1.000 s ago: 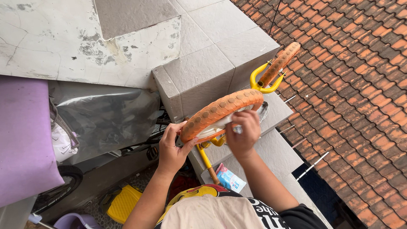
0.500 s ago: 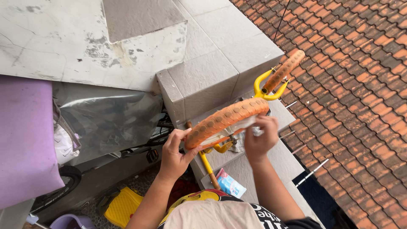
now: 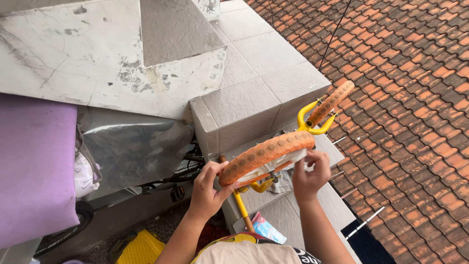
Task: The person wipes the tires and wheels of a small yellow bicycle with a cloth, turning the bike over to clean both sides.
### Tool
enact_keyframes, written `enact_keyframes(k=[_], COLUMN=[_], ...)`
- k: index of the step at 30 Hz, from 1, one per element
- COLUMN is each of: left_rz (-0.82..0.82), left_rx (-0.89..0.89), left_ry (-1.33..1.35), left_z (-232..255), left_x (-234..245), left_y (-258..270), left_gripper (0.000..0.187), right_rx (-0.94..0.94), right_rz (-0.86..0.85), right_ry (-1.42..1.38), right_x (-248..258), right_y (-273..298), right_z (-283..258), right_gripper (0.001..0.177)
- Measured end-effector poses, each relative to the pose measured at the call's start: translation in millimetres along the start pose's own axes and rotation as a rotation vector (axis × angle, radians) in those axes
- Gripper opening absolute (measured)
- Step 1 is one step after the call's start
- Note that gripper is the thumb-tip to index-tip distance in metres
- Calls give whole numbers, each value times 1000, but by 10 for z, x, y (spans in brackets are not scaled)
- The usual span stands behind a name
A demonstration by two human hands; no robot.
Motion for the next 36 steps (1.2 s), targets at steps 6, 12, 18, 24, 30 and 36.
enact_keyframes(k=[6,12,18,24,30,36], left_rz=[-8,-10,-6,1,2,15], left_rx=[36,28,29,31,35,4], left_ry=[-22,-6,-14,-4,-22,-27], left_z=[-63,-108,-143,-119,-96,-48], left_x=[-17,-55,-39,-52,-28,-12], left_y=[18,67,46,62,21,11], left_gripper=[50,48,49,48,47,48], right_rx=[-300,162,-220,66,308,297], right_rz=[0,-52,-13,-105,-388,-393], right_ry=[-103,11,-24,110,213,426], right_x=[-58,-102,-25,-156,-316,-236], right_y=[167,0,31,31,51,-183], right_z=[514,-325,320,-219,-717,-783], right_gripper=[13,12,15,13,13,10])
Point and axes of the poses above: each hand's wrist, its own y-axis away from the middle knuckle, its own x-axis out of the back of the hand, z = x × y, the point moved 9 cm from there along -y, towards the middle knuckle, and after that the axes turned 11 degrees about -z, right-handed, at the moved point
